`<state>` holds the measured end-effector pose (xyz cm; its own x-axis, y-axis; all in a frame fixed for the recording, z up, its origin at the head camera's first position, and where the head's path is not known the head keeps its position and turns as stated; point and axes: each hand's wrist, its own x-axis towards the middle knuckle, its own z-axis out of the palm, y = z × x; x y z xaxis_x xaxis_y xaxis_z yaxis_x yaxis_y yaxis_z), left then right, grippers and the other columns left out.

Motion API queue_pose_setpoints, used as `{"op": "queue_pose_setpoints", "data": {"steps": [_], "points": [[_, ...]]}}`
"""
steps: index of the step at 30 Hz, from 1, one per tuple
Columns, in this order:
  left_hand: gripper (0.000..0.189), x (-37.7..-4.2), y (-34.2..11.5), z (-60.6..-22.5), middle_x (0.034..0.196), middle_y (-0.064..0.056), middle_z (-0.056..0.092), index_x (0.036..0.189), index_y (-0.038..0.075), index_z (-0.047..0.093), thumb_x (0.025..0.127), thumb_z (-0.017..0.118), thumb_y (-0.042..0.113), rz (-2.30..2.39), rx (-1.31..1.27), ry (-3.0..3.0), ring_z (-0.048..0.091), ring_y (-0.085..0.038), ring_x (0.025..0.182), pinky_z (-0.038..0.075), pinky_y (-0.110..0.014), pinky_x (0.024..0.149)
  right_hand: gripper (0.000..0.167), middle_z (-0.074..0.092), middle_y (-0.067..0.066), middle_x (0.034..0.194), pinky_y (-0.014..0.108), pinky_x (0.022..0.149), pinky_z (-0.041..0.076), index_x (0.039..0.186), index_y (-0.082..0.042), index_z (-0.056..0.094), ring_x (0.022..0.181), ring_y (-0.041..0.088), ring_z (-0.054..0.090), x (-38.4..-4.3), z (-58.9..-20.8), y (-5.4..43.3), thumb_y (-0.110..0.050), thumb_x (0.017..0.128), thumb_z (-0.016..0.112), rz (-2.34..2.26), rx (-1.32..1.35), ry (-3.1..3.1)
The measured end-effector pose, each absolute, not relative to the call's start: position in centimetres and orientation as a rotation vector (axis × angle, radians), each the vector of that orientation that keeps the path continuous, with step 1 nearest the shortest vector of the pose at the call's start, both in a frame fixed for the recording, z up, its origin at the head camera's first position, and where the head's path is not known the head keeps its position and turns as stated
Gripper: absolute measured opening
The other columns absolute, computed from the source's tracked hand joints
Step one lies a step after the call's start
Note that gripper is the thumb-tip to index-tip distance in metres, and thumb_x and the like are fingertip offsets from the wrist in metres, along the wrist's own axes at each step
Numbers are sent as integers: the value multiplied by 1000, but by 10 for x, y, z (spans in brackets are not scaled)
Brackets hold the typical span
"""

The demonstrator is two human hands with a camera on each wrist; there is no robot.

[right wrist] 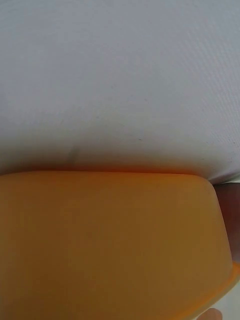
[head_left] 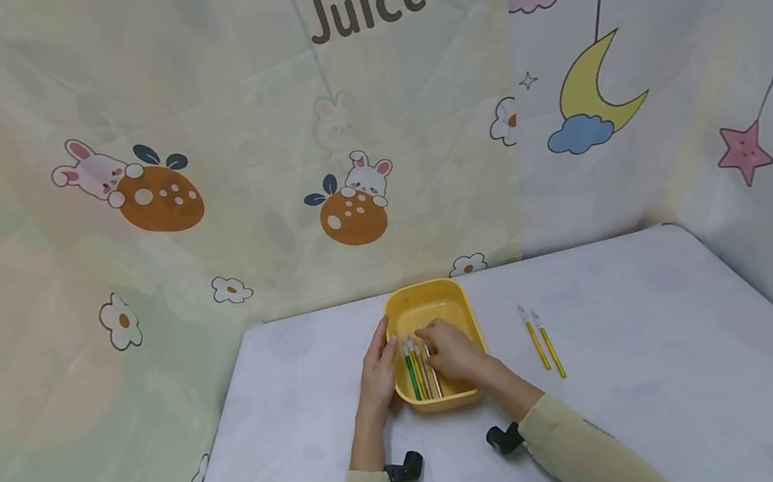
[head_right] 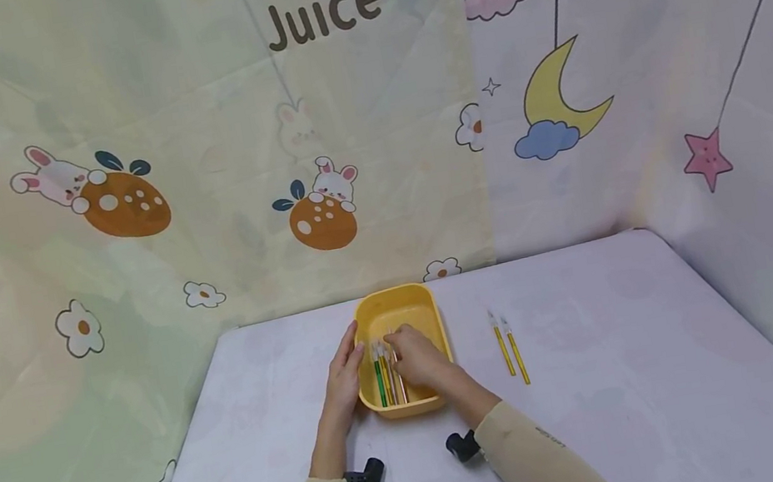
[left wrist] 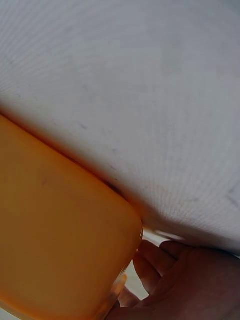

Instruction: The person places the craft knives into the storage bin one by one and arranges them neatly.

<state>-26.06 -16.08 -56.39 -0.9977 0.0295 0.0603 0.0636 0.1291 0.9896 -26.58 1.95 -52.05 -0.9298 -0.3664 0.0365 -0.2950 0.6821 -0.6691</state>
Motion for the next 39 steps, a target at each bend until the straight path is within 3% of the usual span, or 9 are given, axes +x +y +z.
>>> {"op": "queue_pose_setpoints", "data": {"steps": [4, 10, 21, 37, 39], "points": [[49, -261, -160, -564, 170, 8, 33, 161, 32, 39, 112, 46, 31, -2067, -79, -2343, 23, -17, 160, 18, -45, 132, 49, 64, 15, 125, 40, 92, 55, 139, 1, 64, 100, 22, 58, -264, -519, 19, -3, 91, 77, -1049, -536, 2784], [50, -260, -161, -563, 170, 5, 32, 162, 30, 39, 112, 46, 29, -2069, -98, -2335, 22, -20, 161, 17, -47, 132, 51, 64, 12, 117, 38, 85, 52, 139, 1, 64, 94, 21, 55, -263, -519, 18, -3, 90, 78, -1033, -527, 2748], [50, -260, -161, -565, 169, 7, 33, 162, 30, 39, 112, 46, 29, -2059, -96, -2333, 23, -18, 160, 18, -46, 132, 50, 65, 14, 122, 45, 102, 54, 139, 1, 65, 101, 23, 56, -262, -518, 16, -3, 91, 77, -1035, -517, 2703], [49, -260, -160, -563, 170, 7, 33, 162, 30, 39, 113, 45, 28, -2063, -98, -2333, 22, -18, 160, 17, -46, 132, 50, 64, 14, 121, 42, 94, 53, 138, 2, 65, 99, 23, 56, -261, -519, 18, -1, 89, 77, -1063, -536, 2706], [49, -259, -160, -563, 170, 7, 32, 162, 31, 38, 113, 45, 28, -2064, -102, -2335, 22, -18, 160, 17, -46, 132, 48, 64, 14, 124, 43, 98, 54, 138, 0, 65, 103, 23, 58, -261, -518, 19, -2, 91, 75, -1071, -537, 2736]]}}
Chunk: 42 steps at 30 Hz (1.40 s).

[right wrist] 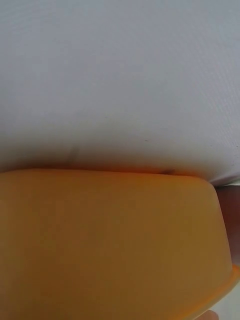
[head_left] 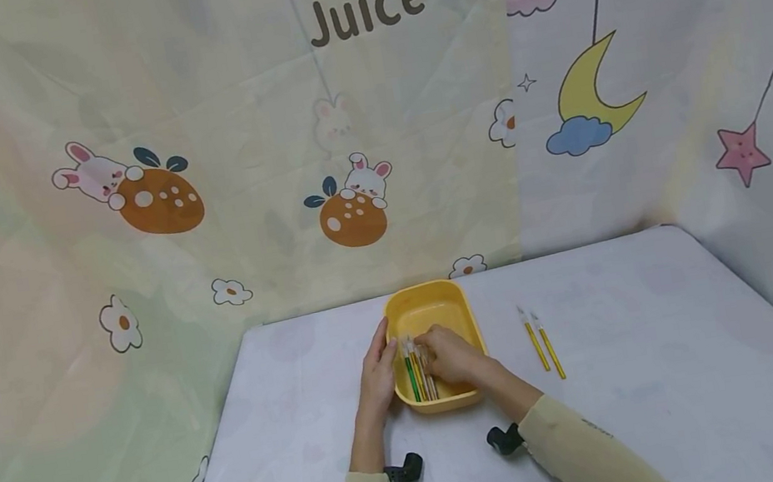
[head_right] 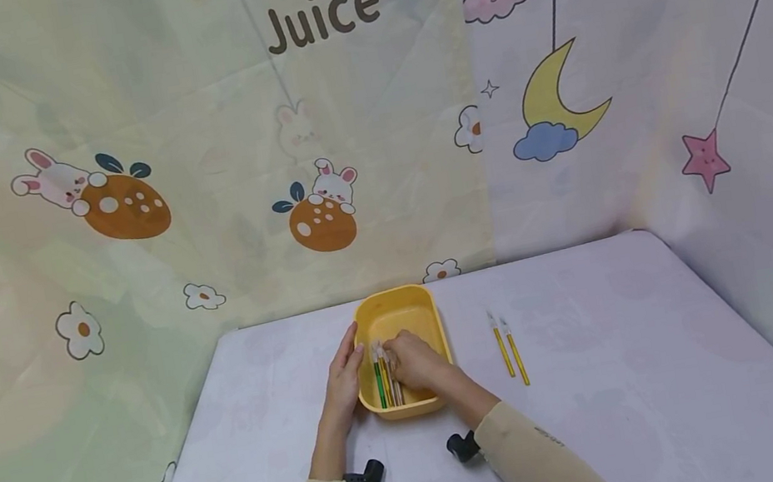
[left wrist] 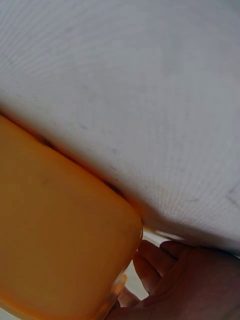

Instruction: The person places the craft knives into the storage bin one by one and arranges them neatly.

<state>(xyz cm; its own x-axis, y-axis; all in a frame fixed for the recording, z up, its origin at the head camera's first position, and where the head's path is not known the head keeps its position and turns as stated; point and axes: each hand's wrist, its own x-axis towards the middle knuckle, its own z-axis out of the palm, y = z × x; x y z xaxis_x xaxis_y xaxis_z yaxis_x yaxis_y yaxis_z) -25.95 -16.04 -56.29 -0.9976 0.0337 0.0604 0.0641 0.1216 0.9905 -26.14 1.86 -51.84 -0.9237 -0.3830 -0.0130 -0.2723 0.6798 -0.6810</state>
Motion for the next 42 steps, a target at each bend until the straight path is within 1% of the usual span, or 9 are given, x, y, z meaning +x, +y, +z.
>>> {"op": "queue_pose_setpoints", "data": {"steps": [4, 8, 11, 14, 18, 26, 32, 39, 42], "points": [[49, -260, -161, -563, 170, 6, 32, 161, 31, 39, 113, 45, 28, -2060, -111, -2336, 22, -19, 161, 17, -47, 132, 44, 63, 13, 130, 46, 105, 55, 138, -4, 66, 111, 24, 60, -260, -516, 18, -9, 96, 72, -1138, -486, 2785], [50, -261, -162, -564, 169, 5, 33, 161, 30, 39, 112, 46, 30, -2057, -112, -2331, 22, -20, 160, 17, -47, 132, 44, 62, 11, 134, 45, 106, 55, 140, -8, 65, 113, 24, 61, -259, -512, 17, -19, 98, 73, -1162, -440, 2818], [50, -261, -162, -565, 169, 6, 34, 161, 31, 39, 112, 47, 31, -2055, -103, -2334, 22, -19, 160, 16, -48, 133, 51, 61, 11, 138, 47, 110, 53, 146, -12, 61, 120, 25, 61, -257, -509, 17, -23, 98, 74, -1138, -454, 2878], [50, -261, -162, -565, 169, 7, 34, 161, 32, 39, 112, 47, 32, -2057, -95, -2338, 22, -19, 160, 16, -48, 133, 61, 58, 11, 145, 50, 116, 48, 153, -17, 53, 131, 28, 57, -255, -506, 18, -26, 97, 75, -1112, -462, 2947], [50, -261, -161, -565, 169, 8, 33, 161, 33, 39, 112, 47, 33, -2064, -87, -2339, 22, -18, 160, 16, -47, 133, 71, 54, 12, 152, 53, 117, 47, 159, -22, 45, 137, 31, 54, -252, -501, 19, -28, 96, 76, -1081, -435, 2999], [50, -261, -162, -567, 169, 9, 32, 160, 36, 39, 111, 47, 38, -2062, -71, -2354, 21, -18, 161, 15, -48, 133, 76, 52, 12, 155, 56, 113, 49, 162, -27, 40, 141, 32, 52, -250, -497, 25, -32, 95, 77, -1066, -395, 3013], [51, -262, -161, -568, 170, 6, 33, 161, 32, 40, 111, 48, 38, -2060, -94, -2340, 21, -19, 161, 14, -48, 133, 75, 52, 11, 155, 56, 113, 49, 161, -26, 41, 141, 32, 52, -250, -499, 30, -33, 96, 77, -1076, -399, 3031], [50, -260, -160, -565, 170, 7, 32, 161, 30, 39, 112, 46, 33, -2061, -101, -2332, 21, -19, 161, 15, -48, 133, 72, 53, 14, 153, 58, 114, 47, 160, -23, 44, 139, 35, 53, -250, -501, 41, -29, 96, 77, -1170, -424, 3047], [50, -260, -160, -565, 170, 6, 32, 161, 30, 39, 112, 46, 32, -2063, -101, -2331, 21, -19, 161, 15, -48, 133, 69, 54, 13, 152, 57, 113, 48, 158, -20, 47, 138, 35, 54, -250, -502, 47, -29, 96, 76, -1213, -449, 3076]]}}
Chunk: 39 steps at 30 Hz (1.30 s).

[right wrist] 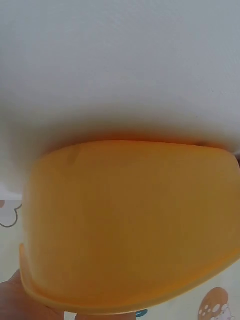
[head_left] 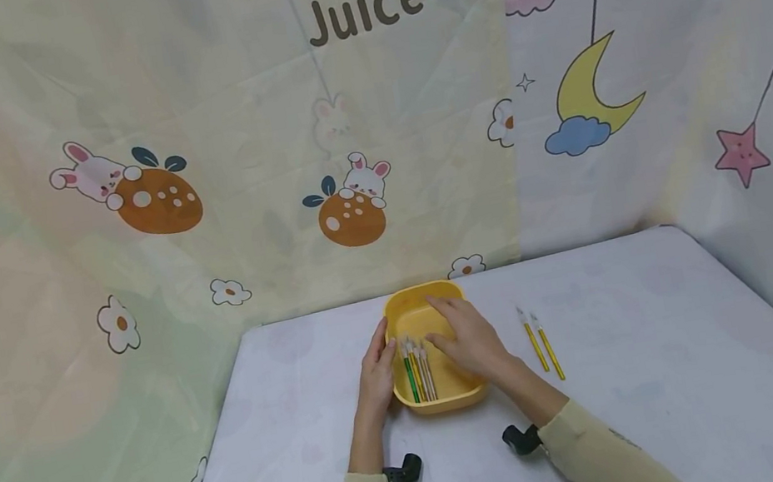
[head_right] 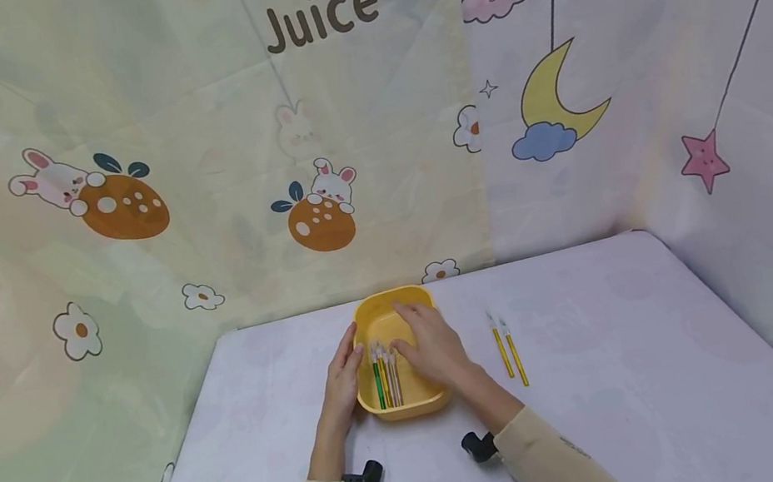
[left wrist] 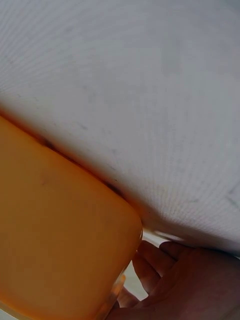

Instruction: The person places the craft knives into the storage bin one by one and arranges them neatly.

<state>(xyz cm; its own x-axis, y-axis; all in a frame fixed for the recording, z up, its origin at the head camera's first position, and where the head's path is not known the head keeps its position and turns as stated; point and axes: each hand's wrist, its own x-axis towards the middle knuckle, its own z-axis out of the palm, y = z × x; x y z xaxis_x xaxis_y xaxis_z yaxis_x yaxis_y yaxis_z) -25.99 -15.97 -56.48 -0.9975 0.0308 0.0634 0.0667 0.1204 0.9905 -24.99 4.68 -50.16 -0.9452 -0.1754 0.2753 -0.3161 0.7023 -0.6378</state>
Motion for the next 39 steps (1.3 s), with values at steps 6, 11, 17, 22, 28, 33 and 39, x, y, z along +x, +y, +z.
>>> {"op": "queue_pose_setpoints", "data": {"steps": [6, 11, 17, 22, 28, 33, 39], "points": [[49, -259, -159, -564, 169, 7, 33, 161, 33, 40, 112, 47, 33, -2062, -71, -2339, 22, -19, 161, 16, -48, 133, 65, 56, 13, 149, 55, 115, 47, 155, -15, 50, 138, 34, 53, -249, -500, 58, -29, 97, 75, 1113, 424, -2615], [50, -260, -158, -564, 169, 8, 34, 160, 34, 40, 111, 48, 34, -2058, -47, -2344, 22, -18, 160, 16, -46, 133, 65, 53, 13, 152, 55, 119, 43, 156, -13, 49, 142, 34, 50, -249, -500, 68, -28, 97, 74, 1145, 398, -2586], [50, -258, -158, -563, 169, 7, 33, 161, 31, 39, 112, 47, 32, -2065, -66, -2329, 22, -18, 161, 16, -47, 133, 68, 52, 12, 151, 55, 121, 40, 158, -17, 46, 143, 33, 48, -250, -504, 81, -26, 97, 75, 1177, 329, -2568], [50, -258, -158, -563, 169, 8, 33, 161, 32, 39, 112, 47, 32, -2057, -54, -2340, 22, -17, 160, 16, -46, 133, 70, 51, 14, 153, 57, 121, 39, 159, -16, 44, 145, 35, 46, -249, -507, 90, -27, 97, 76, 1200, 296, -2555], [50, -259, -158, -564, 169, 8, 33, 161, 32, 39, 112, 47, 32, -2054, -46, -2343, 22, -18, 160, 16, -47, 133, 72, 47, 14, 156, 58, 123, 36, 160, -18, 42, 147, 35, 43, -246, -509, 98, -35, 98, 73, 1213, 233, -2588], [50, -259, -158, -565, 169, 6, 33, 161, 31, 40, 111, 48, 34, -2068, -53, -2332, 22, -19, 161, 15, -48, 133, 72, 46, 17, 157, 60, 122, 37, 161, -18, 41, 147, 38, 43, -245, -510, 103, -39, 98, 72, 1210, 212, -2601], [50, -259, -158, -565, 169, 7, 33, 161, 31, 40, 112, 47, 33, -2077, -67, -2321, 22, -19, 161, 15, -48, 133, 73, 47, 19, 156, 63, 119, 40, 160, -17, 42, 145, 40, 44, -246, -510, 107, -38, 98, 73, 1200, 221, -2590]]}}
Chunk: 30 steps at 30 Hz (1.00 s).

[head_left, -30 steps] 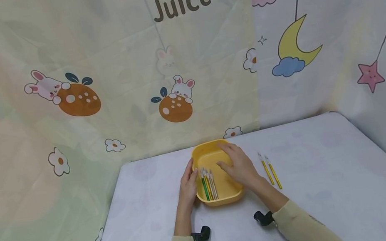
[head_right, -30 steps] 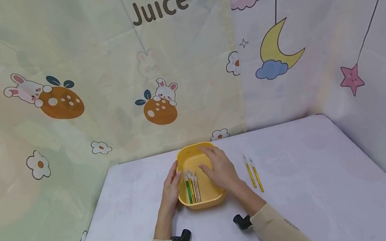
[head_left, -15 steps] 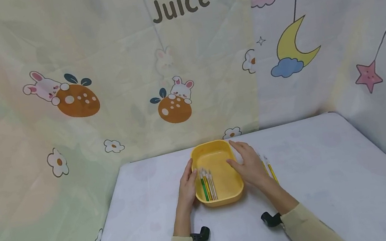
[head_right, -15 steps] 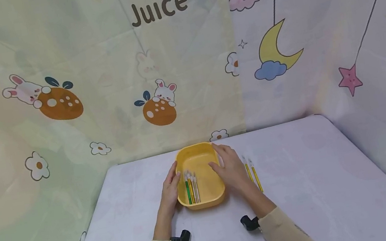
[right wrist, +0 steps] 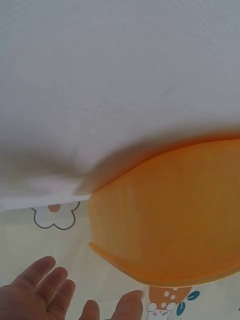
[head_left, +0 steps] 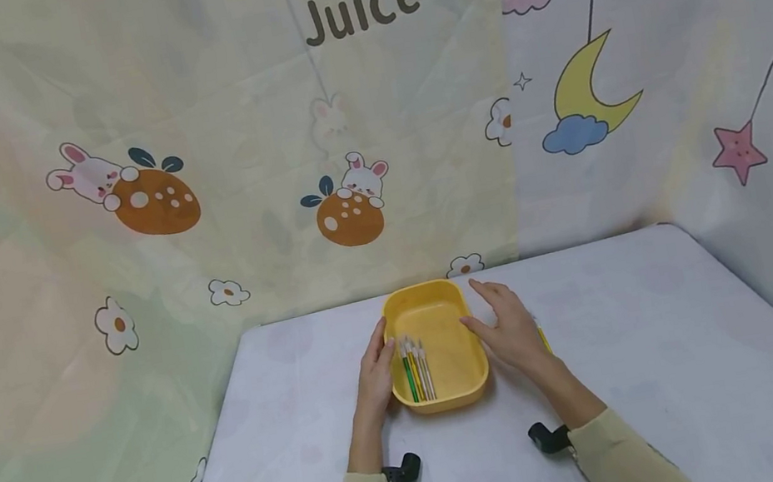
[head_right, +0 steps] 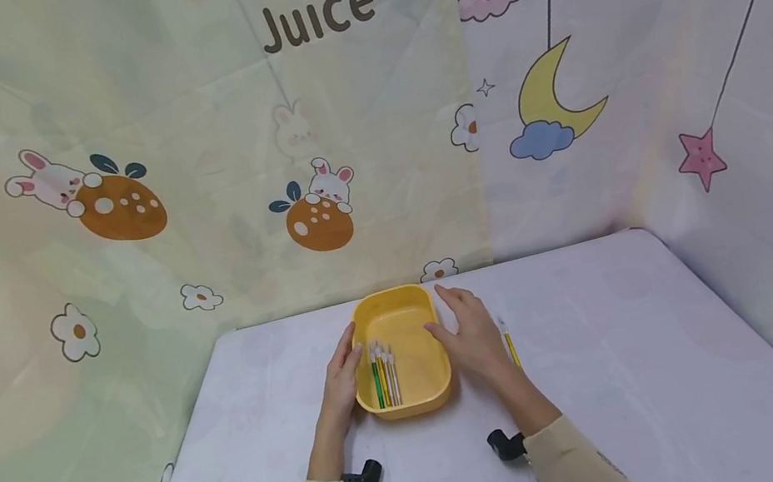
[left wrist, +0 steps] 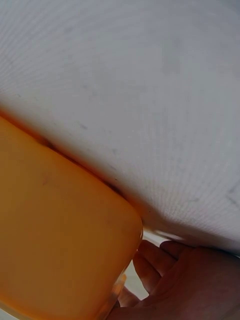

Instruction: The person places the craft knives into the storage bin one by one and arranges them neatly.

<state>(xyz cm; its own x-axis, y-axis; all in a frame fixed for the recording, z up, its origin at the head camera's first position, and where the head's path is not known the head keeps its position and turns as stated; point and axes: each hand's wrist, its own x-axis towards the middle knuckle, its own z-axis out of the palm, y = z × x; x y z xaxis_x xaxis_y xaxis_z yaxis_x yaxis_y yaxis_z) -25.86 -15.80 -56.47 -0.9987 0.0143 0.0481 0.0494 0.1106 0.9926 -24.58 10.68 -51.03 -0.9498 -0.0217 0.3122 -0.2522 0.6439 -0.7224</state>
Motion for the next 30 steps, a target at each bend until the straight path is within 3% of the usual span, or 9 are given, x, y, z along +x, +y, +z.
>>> {"op": "queue_pose_setpoints", "data": {"steps": [8, 30], "points": [[49, -259, -158, -564, 169, 8, 33, 160, 34, 40, 112, 46, 33, -2069, -58, -2331, 22, -18, 161, 16, -47, 133, 72, 46, 21, 155, 55, 104, 55, 160, -13, 42, 131, 40, 56, -251, -513, 116, -32, 98, 73, 1223, 189, -2597], [49, -258, -159, -565, 170, 7, 32, 161, 33, 39, 112, 46, 32, -2057, -83, -2336, 21, -18, 161, 15, -47, 133, 70, 45, 27, 152, 58, 104, 53, 159, -7, 41, 125, 44, 59, -261, -528, 138, -27, 99, 71, 1203, 97, -2662]]}}
